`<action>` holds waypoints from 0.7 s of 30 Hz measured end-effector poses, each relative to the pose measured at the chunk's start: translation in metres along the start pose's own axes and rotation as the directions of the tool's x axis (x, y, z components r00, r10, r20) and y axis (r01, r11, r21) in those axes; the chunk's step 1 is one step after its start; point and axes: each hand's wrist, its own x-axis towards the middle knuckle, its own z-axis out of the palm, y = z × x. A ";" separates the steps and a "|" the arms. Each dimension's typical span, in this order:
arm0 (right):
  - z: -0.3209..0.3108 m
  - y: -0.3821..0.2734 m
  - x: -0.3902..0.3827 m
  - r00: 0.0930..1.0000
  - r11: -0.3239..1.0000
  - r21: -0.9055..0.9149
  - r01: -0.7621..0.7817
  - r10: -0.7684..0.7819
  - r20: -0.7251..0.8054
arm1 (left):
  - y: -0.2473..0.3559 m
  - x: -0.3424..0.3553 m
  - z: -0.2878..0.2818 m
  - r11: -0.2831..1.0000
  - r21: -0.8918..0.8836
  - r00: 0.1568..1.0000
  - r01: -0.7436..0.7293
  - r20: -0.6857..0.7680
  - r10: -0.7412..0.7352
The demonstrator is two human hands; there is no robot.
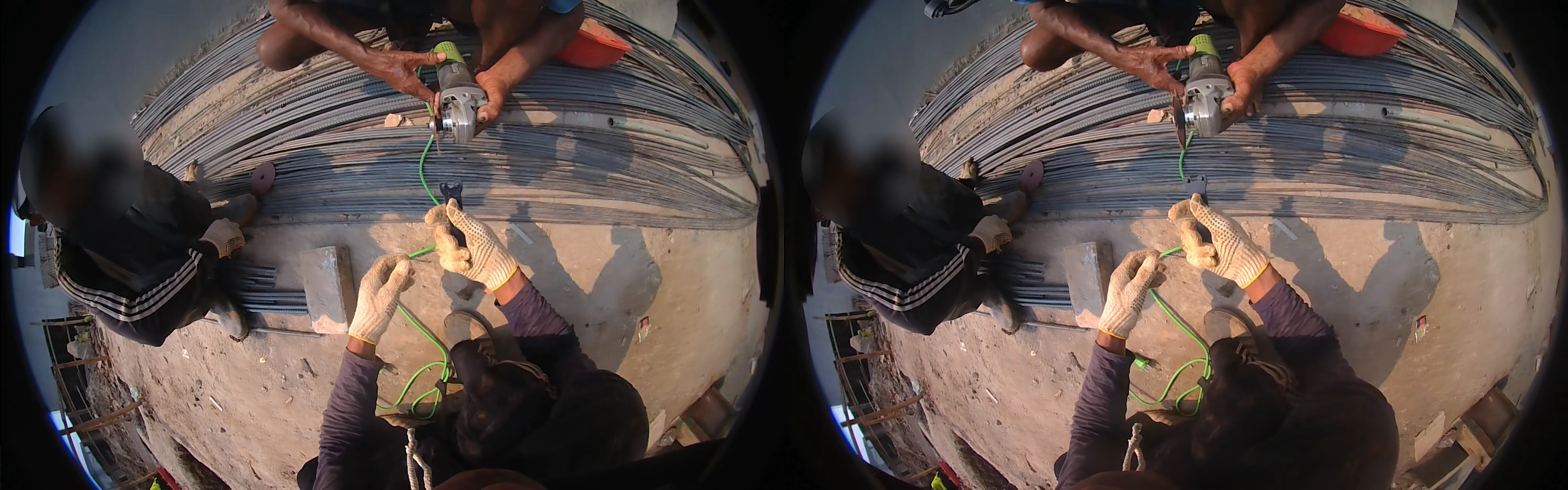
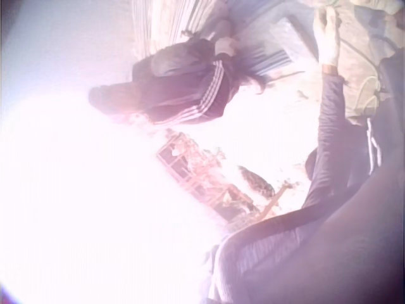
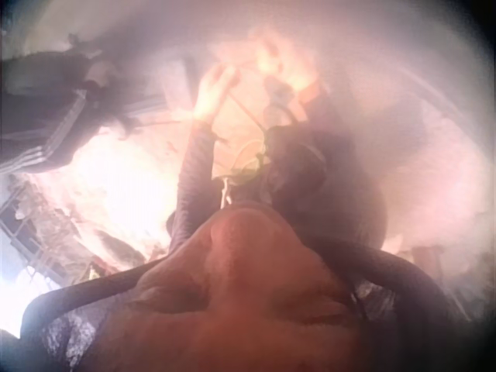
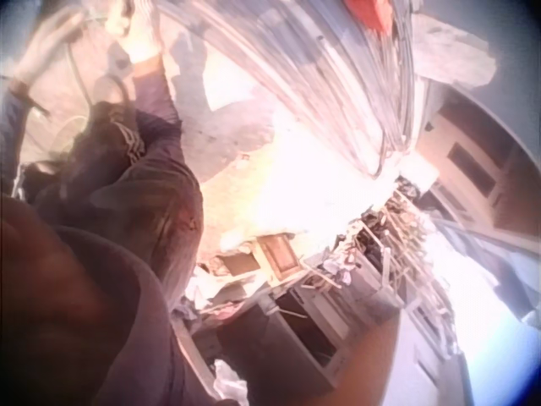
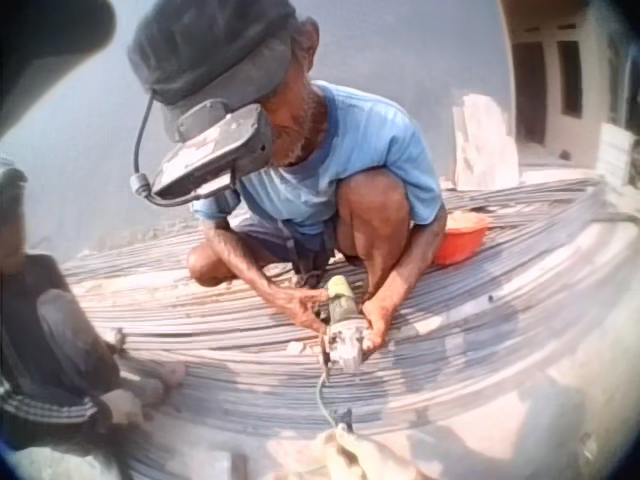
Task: The person uses a wrench and a hammer to adjust and repair the head of an angle grinder while another person holds the tool steady on a wooden block above a pile of rebar.
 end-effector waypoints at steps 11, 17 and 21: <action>0.014 -0.035 -0.011 0.884 0.882 -0.353 0.313 -0.406 -0.231 | 0.040 0.064 0.056 0.983 -0.105 0.985 -0.150 -0.096 0.140; 0.015 -0.048 0.002 0.799 0.726 -0.583 0.365 -0.566 -0.204 | 0.085 0.128 0.108 0.775 -0.618 0.925 -0.136 -0.359 -0.124; 0.009 -0.038 0.010 0.776 0.740 -0.514 0.433 -0.597 -0.205 | 0.074 0.144 0.099 0.722 -0.639 0.891 -0.266 -0.448 -0.069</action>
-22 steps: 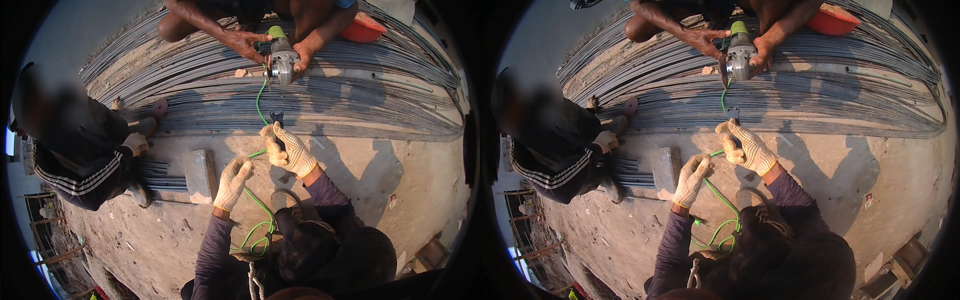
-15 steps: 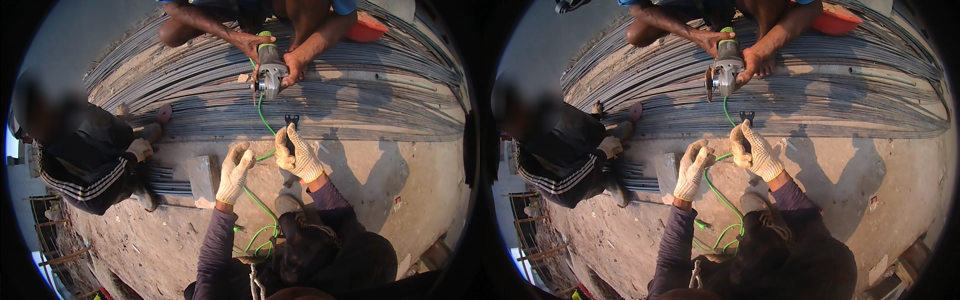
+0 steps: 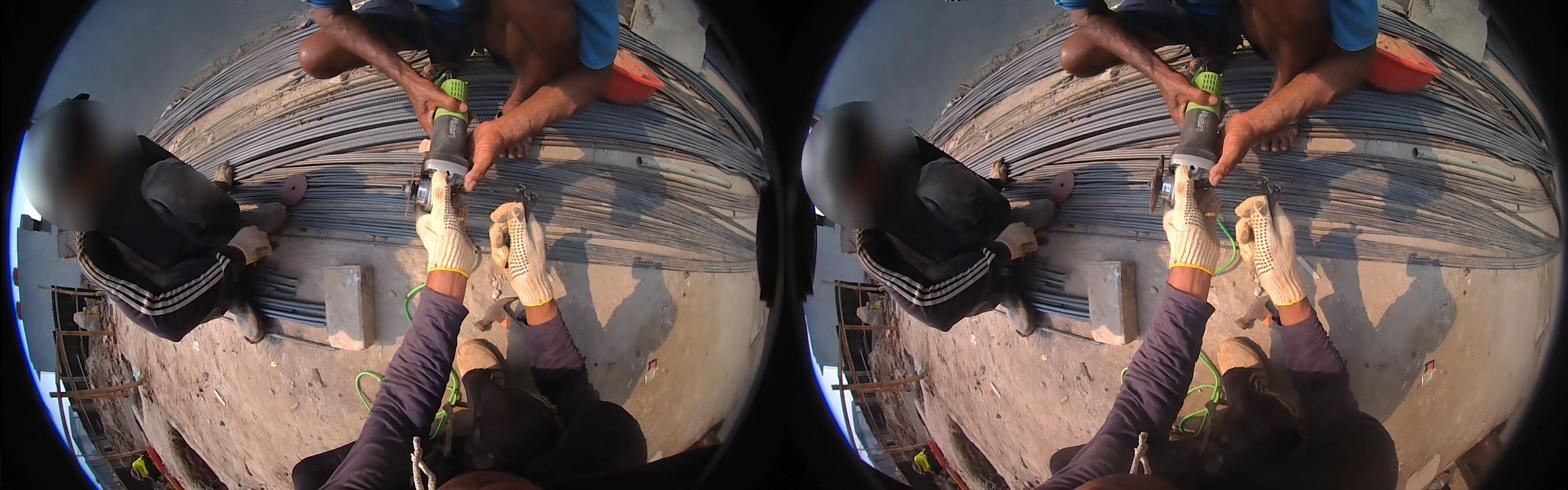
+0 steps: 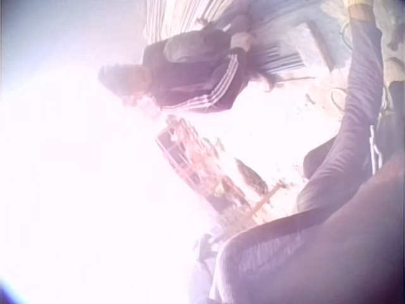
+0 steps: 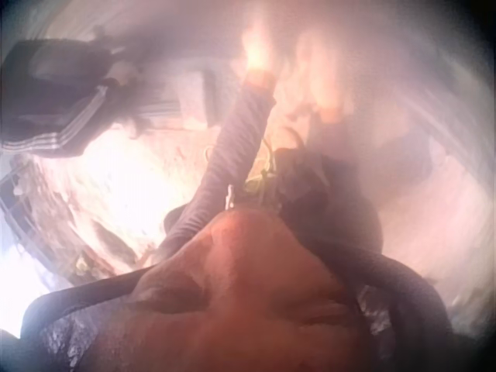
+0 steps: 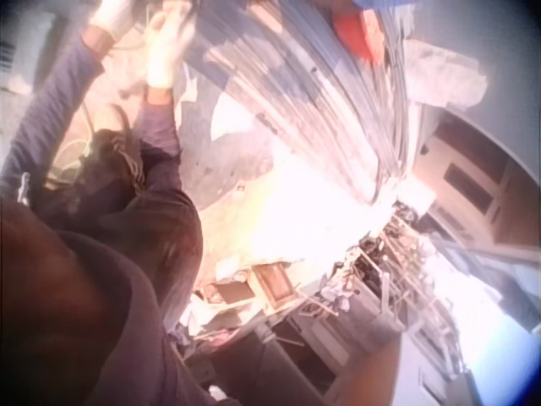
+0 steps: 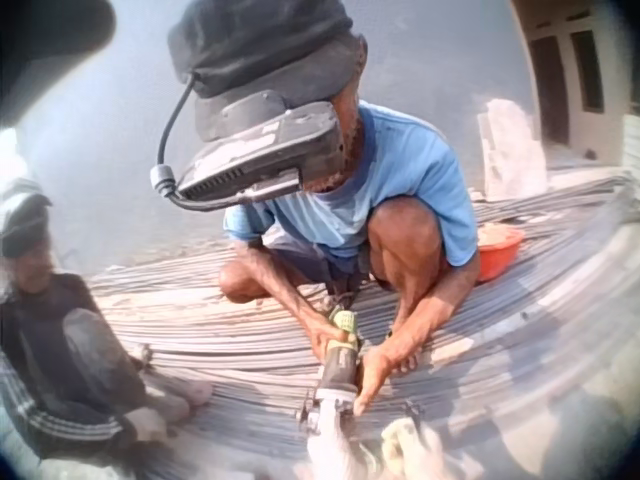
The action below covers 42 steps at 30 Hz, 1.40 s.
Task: The person uses a wrench and a hammer to adjust and repair the head of an angle grinder while another person holds the tool steady on a wooden block above a pile of rebar.
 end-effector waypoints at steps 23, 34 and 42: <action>0.086 0.035 0.036 0.867 0.927 -0.224 -0.300 0.363 0.342 | 0.152 -0.111 -0.271 0.894 0.366 0.966 -0.258 0.104 0.237; 0.002 0.141 -0.105 0.783 0.772 -0.327 -0.545 0.608 0.129 | 0.085 -0.096 -0.358 0.994 0.020 0.961 -0.107 -0.254 0.109; 0.012 0.155 -0.173 0.589 0.589 -0.070 -0.805 0.808 0.030 | 0.099 -0.071 -0.331 0.779 0.620 0.929 -0.088 -0.232 0.289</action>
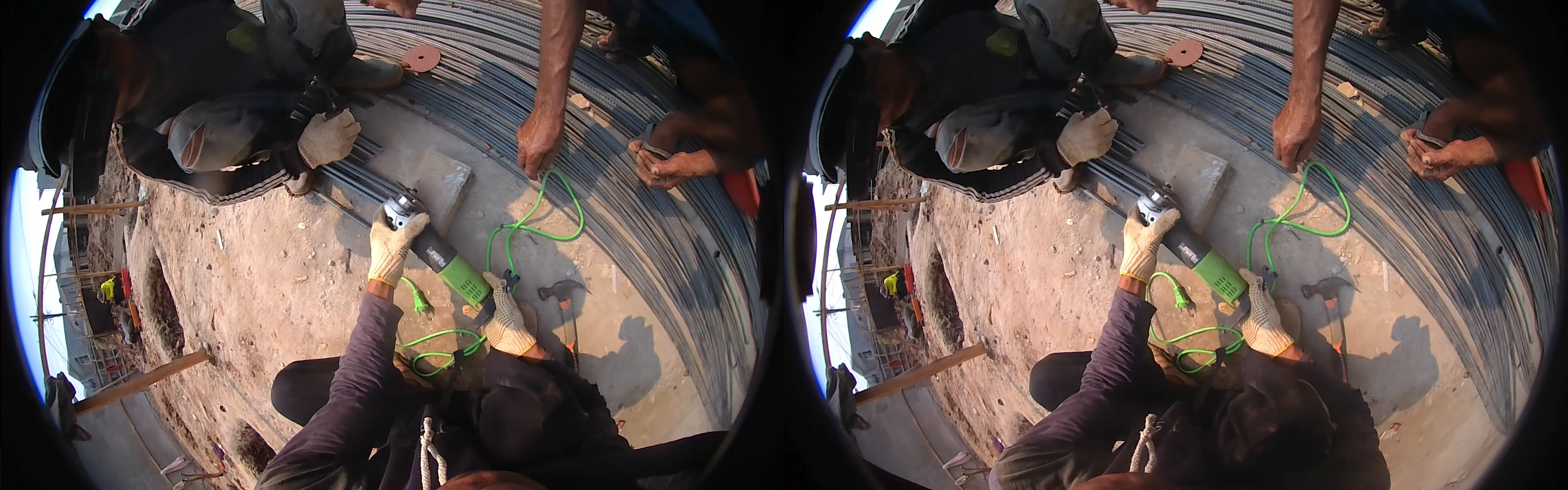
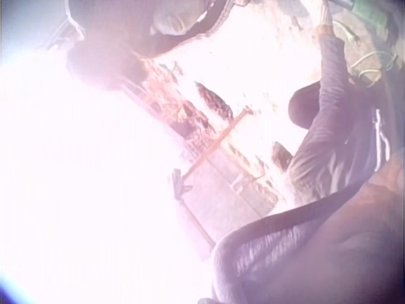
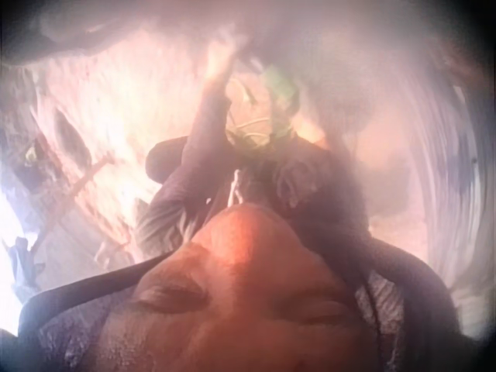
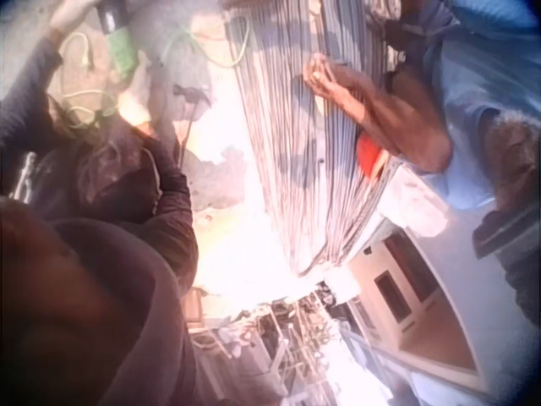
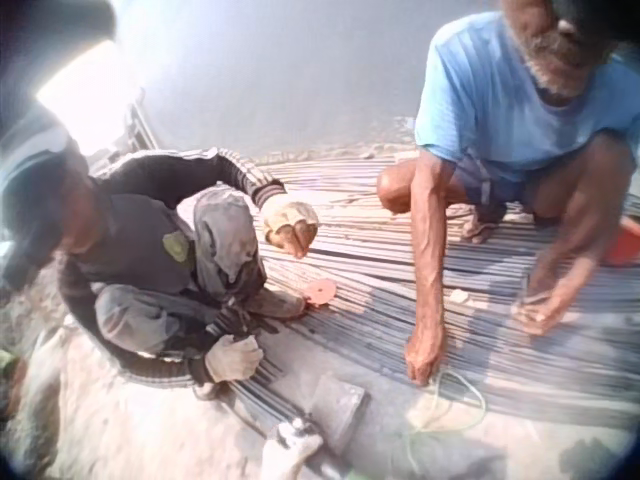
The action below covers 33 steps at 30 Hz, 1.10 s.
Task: The person uses a wrench and a hammer to adjust and repair the head of an angle grinder while another person holds the tool steady on a wooden block above a pile of rebar.
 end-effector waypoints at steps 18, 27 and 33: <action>-0.038 0.026 0.012 0.899 0.954 -0.090 -0.285 0.299 0.320 | -0.008 -0.033 0.055 0.927 0.367 0.882 0.075 -0.458 0.110; -0.053 0.011 0.007 0.946 0.971 -0.158 -0.182 0.217 0.241 | -0.022 -0.066 0.073 0.948 0.317 0.858 -0.015 -0.482 0.175; -0.084 0.016 0.024 0.970 0.735 -0.664 0.138 0.036 0.241 | -0.036 -0.077 0.078 0.940 0.337 0.807 -0.044 -0.543 0.233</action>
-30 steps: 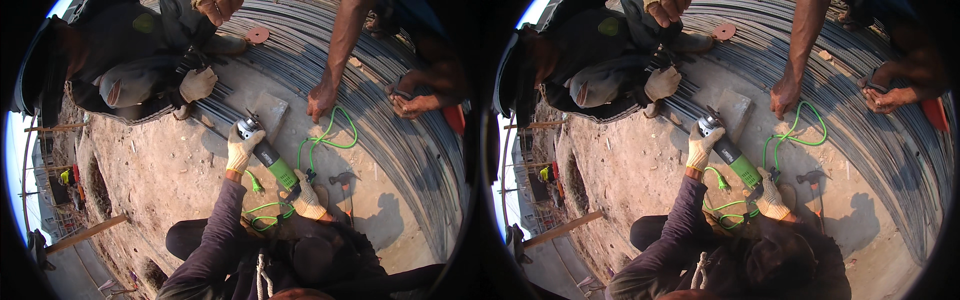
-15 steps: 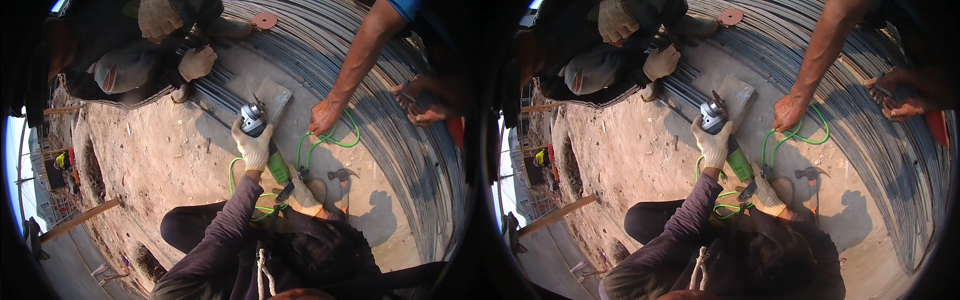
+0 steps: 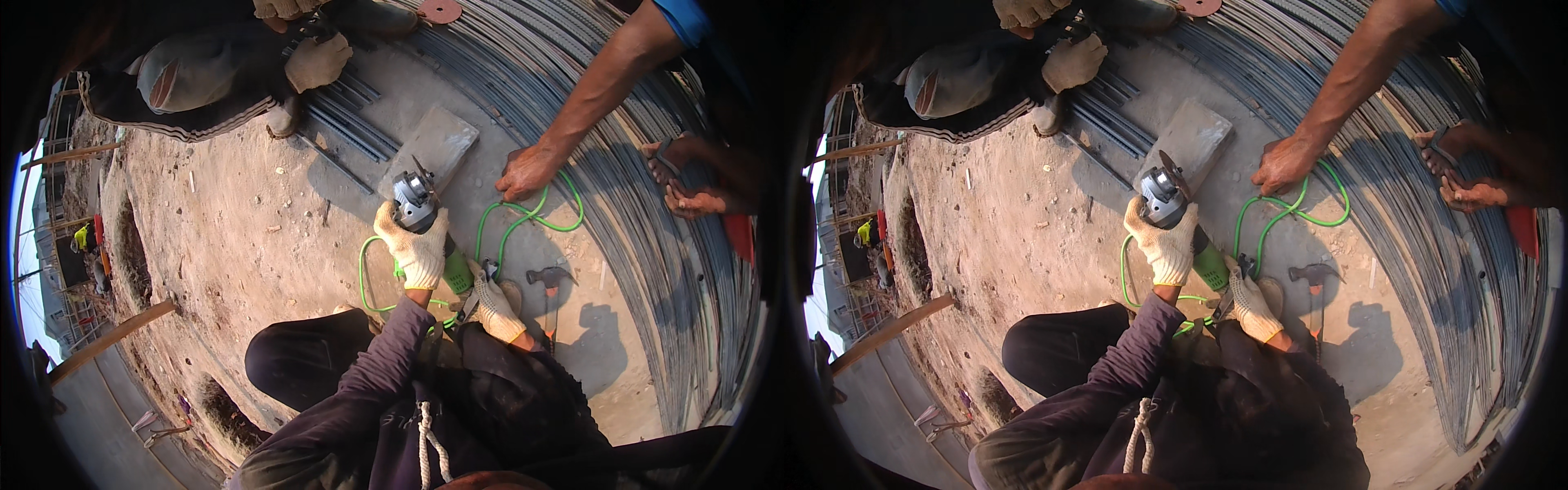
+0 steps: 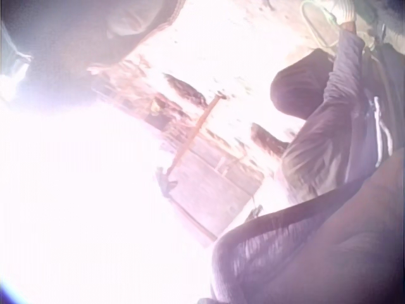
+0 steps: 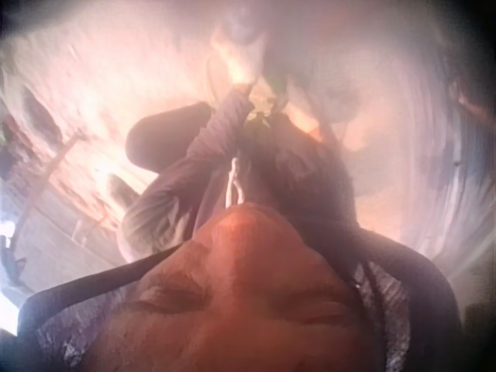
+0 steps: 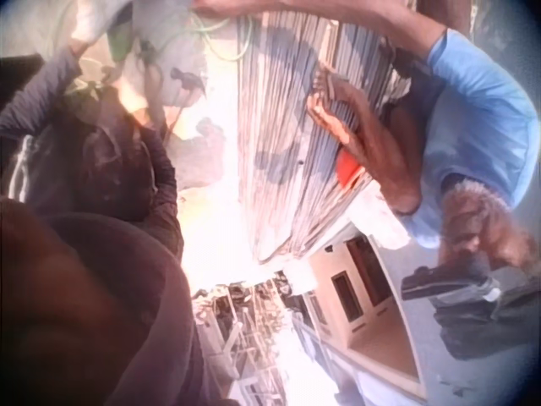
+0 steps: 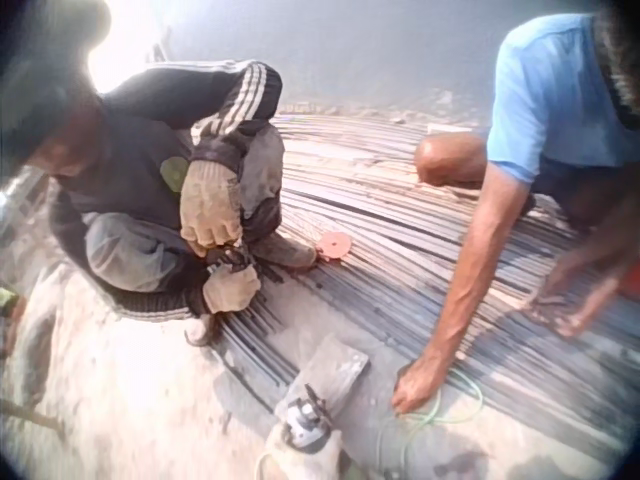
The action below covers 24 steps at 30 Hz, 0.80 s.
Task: The person uses a wrench and a hammer to adjust and repair the head of an angle grinder while another person holds the tool steady on a wooden block above a pile of rebar.
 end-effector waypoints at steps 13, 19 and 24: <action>0.045 -0.104 0.042 0.950 0.668 -0.690 0.281 -0.294 0.103 | -0.010 -0.004 -0.012 1.000 0.031 1.000 -0.003 -0.027 0.004; 0.039 -0.083 0.054 0.957 0.626 -0.735 0.262 -0.266 0.114 | -0.010 -0.002 -0.013 0.999 0.031 0.999 -0.029 -0.018 0.030; 0.041 -0.079 0.057 0.942 0.517 -0.818 0.254 -0.323 0.088 | -0.006 0.006 -0.015 0.998 -0.010 0.998 -0.054 -0.023 0.054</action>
